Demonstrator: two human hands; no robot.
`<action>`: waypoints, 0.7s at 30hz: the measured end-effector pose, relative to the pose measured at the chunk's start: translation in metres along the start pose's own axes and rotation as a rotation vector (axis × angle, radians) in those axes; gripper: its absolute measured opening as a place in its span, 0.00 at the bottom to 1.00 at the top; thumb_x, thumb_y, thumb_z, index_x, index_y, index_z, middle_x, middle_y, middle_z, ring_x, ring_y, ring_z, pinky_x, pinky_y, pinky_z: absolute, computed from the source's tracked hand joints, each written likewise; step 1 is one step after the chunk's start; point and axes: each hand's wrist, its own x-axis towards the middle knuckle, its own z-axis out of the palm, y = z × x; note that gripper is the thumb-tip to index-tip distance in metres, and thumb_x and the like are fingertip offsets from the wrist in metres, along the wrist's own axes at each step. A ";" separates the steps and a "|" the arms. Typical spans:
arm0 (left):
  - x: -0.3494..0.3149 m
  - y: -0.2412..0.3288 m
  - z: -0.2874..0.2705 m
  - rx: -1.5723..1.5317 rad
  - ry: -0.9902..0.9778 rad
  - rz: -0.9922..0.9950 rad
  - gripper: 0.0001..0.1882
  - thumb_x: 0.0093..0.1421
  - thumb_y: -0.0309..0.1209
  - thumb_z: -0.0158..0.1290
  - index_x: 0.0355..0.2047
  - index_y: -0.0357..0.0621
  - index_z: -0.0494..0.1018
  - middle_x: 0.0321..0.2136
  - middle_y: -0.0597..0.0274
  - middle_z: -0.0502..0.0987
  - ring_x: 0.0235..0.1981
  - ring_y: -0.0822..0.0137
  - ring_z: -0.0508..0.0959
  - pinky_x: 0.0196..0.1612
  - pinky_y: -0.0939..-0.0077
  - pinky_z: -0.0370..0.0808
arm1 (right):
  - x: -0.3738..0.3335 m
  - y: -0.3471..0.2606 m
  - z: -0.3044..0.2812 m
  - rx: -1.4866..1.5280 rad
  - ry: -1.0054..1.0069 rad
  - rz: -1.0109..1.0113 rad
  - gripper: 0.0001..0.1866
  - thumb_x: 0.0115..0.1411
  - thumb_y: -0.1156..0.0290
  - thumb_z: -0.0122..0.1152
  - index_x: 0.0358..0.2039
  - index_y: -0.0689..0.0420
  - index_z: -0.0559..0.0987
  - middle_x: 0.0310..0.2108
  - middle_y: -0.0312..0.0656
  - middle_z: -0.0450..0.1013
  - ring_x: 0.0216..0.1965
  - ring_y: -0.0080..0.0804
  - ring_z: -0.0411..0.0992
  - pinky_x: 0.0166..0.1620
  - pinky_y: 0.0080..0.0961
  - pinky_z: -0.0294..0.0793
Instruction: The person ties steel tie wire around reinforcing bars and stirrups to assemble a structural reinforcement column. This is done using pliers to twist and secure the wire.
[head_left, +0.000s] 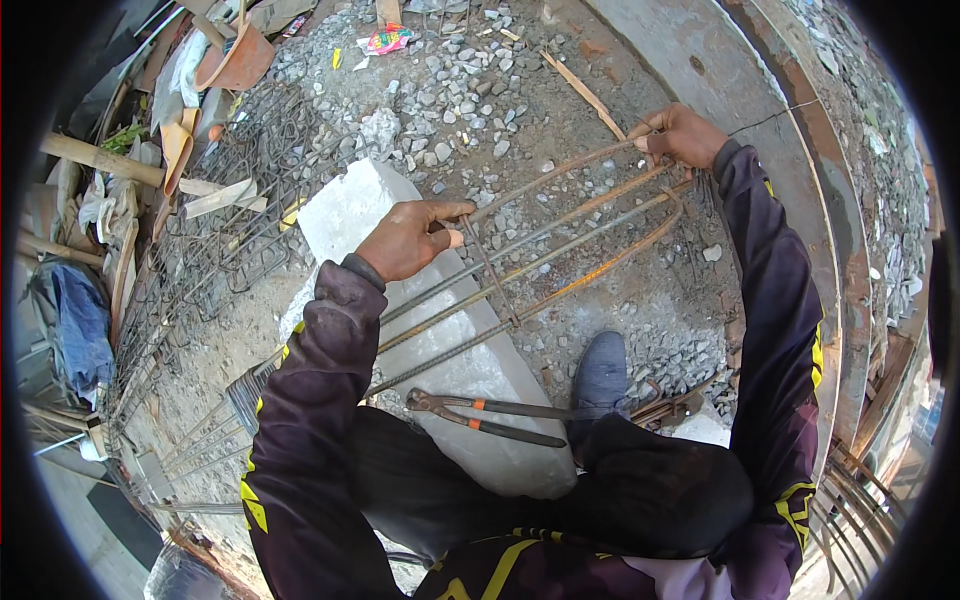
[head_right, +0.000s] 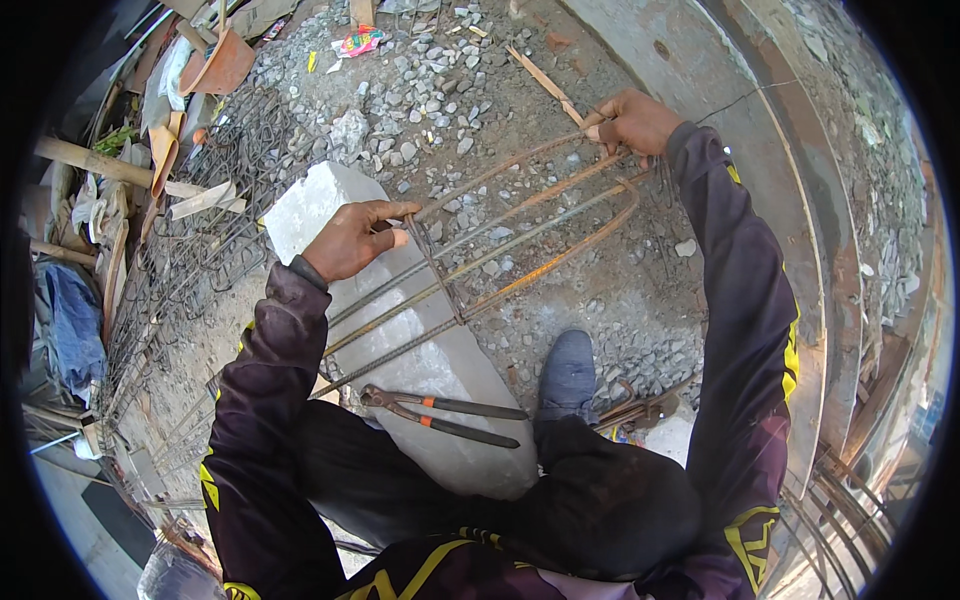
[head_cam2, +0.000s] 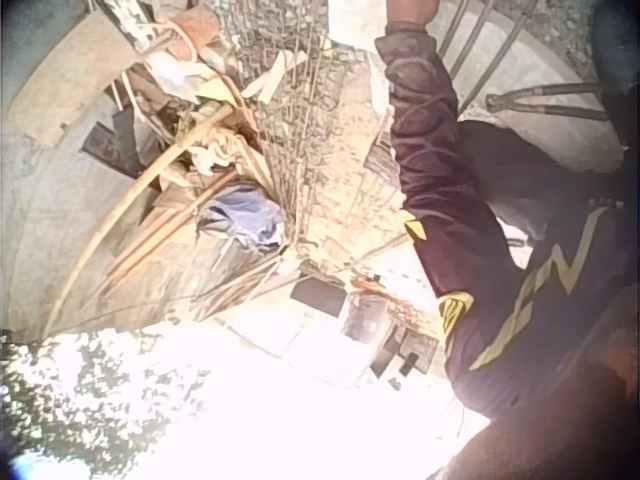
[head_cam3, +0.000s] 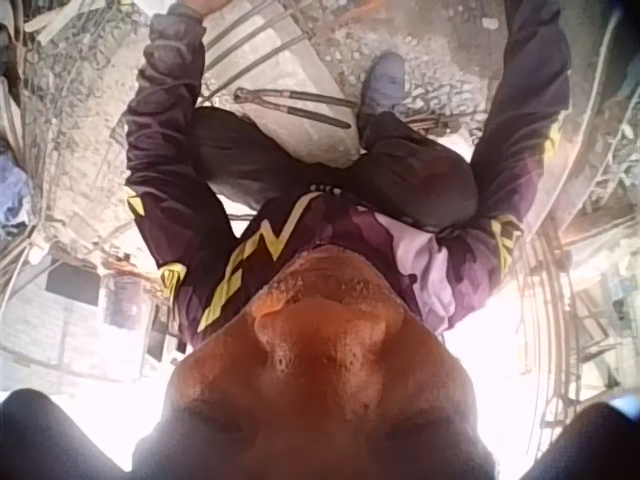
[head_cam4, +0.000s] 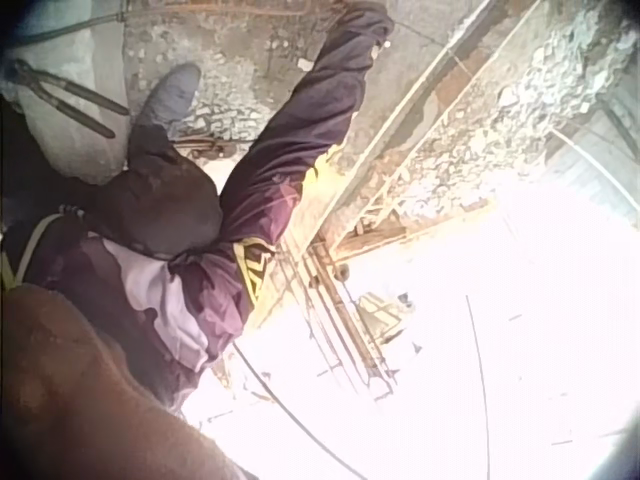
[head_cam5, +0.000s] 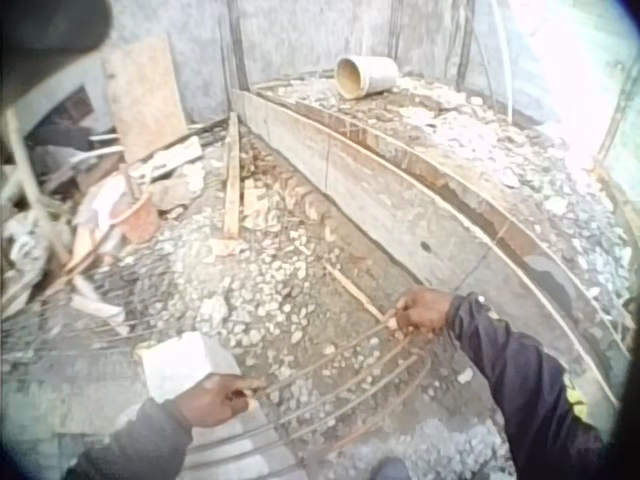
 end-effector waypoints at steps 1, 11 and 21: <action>0.001 0.000 0.000 0.013 -0.001 -0.019 0.20 0.57 0.27 0.55 0.51 0.43 0.73 0.31 0.52 0.79 0.30 0.68 0.76 0.38 0.74 0.73 | 0.000 -0.001 0.000 0.014 -0.010 -0.022 0.17 0.53 0.69 0.57 0.43 0.62 0.79 0.21 0.37 0.73 0.14 0.20 0.66 0.11 0.21 0.65; 0.002 0.003 0.009 0.114 0.032 0.082 0.18 0.57 0.24 0.53 0.49 0.38 0.72 0.36 0.46 0.76 0.32 0.60 0.76 0.39 0.72 0.72 | 0.006 0.010 -0.006 0.030 -0.024 0.002 0.15 0.55 0.65 0.60 0.40 0.61 0.80 0.23 0.39 0.76 0.15 0.24 0.66 0.14 0.26 0.68; -0.008 -0.009 0.021 0.605 0.193 0.355 0.20 0.62 0.29 0.47 0.55 0.44 0.69 0.21 0.63 0.67 0.28 0.63 0.67 0.45 0.70 0.59 | 0.013 0.016 -0.008 0.100 -0.094 -0.004 0.13 0.52 0.69 0.62 0.38 0.58 0.82 0.22 0.40 0.75 0.12 0.24 0.64 0.13 0.26 0.66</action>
